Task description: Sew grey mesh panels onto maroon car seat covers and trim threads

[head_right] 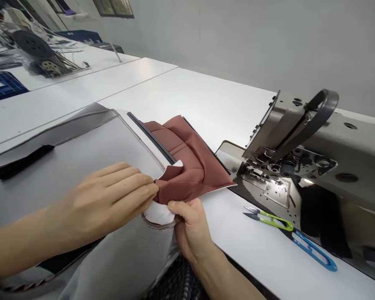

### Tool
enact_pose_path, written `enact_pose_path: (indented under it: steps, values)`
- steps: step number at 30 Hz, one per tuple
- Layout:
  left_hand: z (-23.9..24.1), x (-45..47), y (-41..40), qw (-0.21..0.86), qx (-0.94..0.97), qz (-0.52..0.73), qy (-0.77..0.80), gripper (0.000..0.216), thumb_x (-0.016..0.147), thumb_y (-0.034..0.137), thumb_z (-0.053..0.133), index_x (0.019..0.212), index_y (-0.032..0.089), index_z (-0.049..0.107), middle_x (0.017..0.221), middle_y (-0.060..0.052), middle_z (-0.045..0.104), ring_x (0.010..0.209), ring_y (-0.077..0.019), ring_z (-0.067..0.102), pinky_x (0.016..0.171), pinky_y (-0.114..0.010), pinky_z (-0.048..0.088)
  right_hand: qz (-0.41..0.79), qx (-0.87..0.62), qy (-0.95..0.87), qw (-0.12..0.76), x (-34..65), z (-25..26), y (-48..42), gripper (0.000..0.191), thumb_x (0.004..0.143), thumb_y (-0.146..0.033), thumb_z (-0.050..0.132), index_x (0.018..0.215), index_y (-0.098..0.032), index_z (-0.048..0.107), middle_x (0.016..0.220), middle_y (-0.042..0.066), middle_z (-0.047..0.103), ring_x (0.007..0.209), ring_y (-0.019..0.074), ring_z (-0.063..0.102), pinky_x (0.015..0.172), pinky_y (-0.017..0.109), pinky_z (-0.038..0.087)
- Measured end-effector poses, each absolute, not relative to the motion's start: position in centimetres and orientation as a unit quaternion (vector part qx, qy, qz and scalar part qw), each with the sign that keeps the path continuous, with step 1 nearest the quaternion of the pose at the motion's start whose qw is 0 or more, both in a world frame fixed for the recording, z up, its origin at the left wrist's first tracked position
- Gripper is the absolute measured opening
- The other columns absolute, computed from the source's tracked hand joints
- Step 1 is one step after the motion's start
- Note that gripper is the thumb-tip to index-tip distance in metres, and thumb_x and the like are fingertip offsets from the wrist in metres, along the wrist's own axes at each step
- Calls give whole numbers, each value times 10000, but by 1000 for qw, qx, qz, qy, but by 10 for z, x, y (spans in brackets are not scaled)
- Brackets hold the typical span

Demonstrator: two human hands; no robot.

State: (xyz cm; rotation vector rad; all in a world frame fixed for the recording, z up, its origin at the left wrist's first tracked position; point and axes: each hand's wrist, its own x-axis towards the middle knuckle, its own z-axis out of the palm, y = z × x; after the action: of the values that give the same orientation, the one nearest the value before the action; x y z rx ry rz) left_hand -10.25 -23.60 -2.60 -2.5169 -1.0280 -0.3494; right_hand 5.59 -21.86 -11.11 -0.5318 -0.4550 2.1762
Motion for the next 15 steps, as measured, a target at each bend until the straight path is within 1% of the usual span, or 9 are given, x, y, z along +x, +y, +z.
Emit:
enact_pose_path:
  steps: [3, 5, 6, 8, 10, 11, 13, 14, 15]
  values:
    - [-25, -97, -223, 248, -906, -73, -336, 245, 888, 75, 490, 669, 184, 508, 647, -16, 492, 589, -167, 434, 573, -343, 336, 865, -214, -172, 421, 56, -113, -219, 70, 674, -110, 718, 733, -142, 700, 660, -22, 611, 588, 89, 465, 574, 214, 392]
    - [-20, -97, -215, 234, -912, -63, -330, 266, 884, 84, 467, 642, 193, 467, 635, -13, 469, 585, -161, 414, 565, -333, 328, 862, -232, -167, 419, 57, -114, -219, 89, 647, -118, 731, 722, -152, 696, 647, -25, 616, 564, 95, 465, 562, 223, 394]
    - [-16, -99, -212, 212, -913, -72, -340, 254, 885, 91, 459, 652, 192, 469, 643, -13, 476, 598, -157, 423, 572, -322, 344, 861, -244, -164, 415, 57, -114, -218, 101, 631, -127, 739, 720, -155, 698, 643, -22, 625, 552, 101, 471, 555, 230, 398]
    - [-8, -107, -208, 172, -895, -130, -390, 201, 890, 101, 454, 710, 177, 501, 674, -11, 505, 625, -138, 447, 589, -289, 372, 862, -264, -156, 404, 58, -115, -217, 119, 600, -144, 746, 711, -154, 707, 643, -9, 652, 530, 110, 485, 544, 244, 411]
    - [-2, -116, -208, 159, -858, -195, -448, 138, 884, 93, 469, 778, 161, 524, 713, -2, 537, 641, -114, 466, 594, -259, 371, 865, -276, -144, 393, 59, -117, -216, 109, 579, -150, 743, 684, -147, 714, 652, 6, 675, 516, 113, 493, 534, 248, 421]
    - [0, -120, -209, 160, -845, -212, -464, 127, 878, 91, 481, 780, 161, 521, 709, 6, 535, 633, -106, 464, 589, -252, 361, 865, -278, -138, 393, 59, -118, -216, 105, 572, -148, 740, 675, -147, 717, 659, 9, 683, 520, 113, 501, 533, 246, 427]
    - [-1, -126, -212, 173, -843, -205, -466, 143, 869, 112, 510, 738, 170, 505, 666, 17, 516, 608, -109, 455, 580, -262, 350, 866, -276, -128, 397, 60, -119, -216, 58, 569, -139, 737, 606, -154, 696, 623, -3, 668, 503, 101, 492, 513, 230, 421]
    - [-3, -128, -213, 190, -845, -189, -463, 144, 868, 126, 517, 733, 173, 510, 665, 10, 528, 611, -123, 466, 589, -279, 360, 868, -272, -126, 396, 61, -120, -216, 74, 573, -137, 736, 553, -158, 668, 582, -12, 646, 482, 92, 475, 494, 221, 409]
    - [-5, -129, -214, 215, -843, -169, -463, 119, 868, 127, 514, 760, 171, 535, 706, -7, 572, 642, -146, 498, 613, -300, 378, 869, -268, -125, 396, 61, -121, -216, 107, 577, -135, 735, 520, -158, 647, 550, -18, 628, 465, 84, 464, 483, 214, 402]
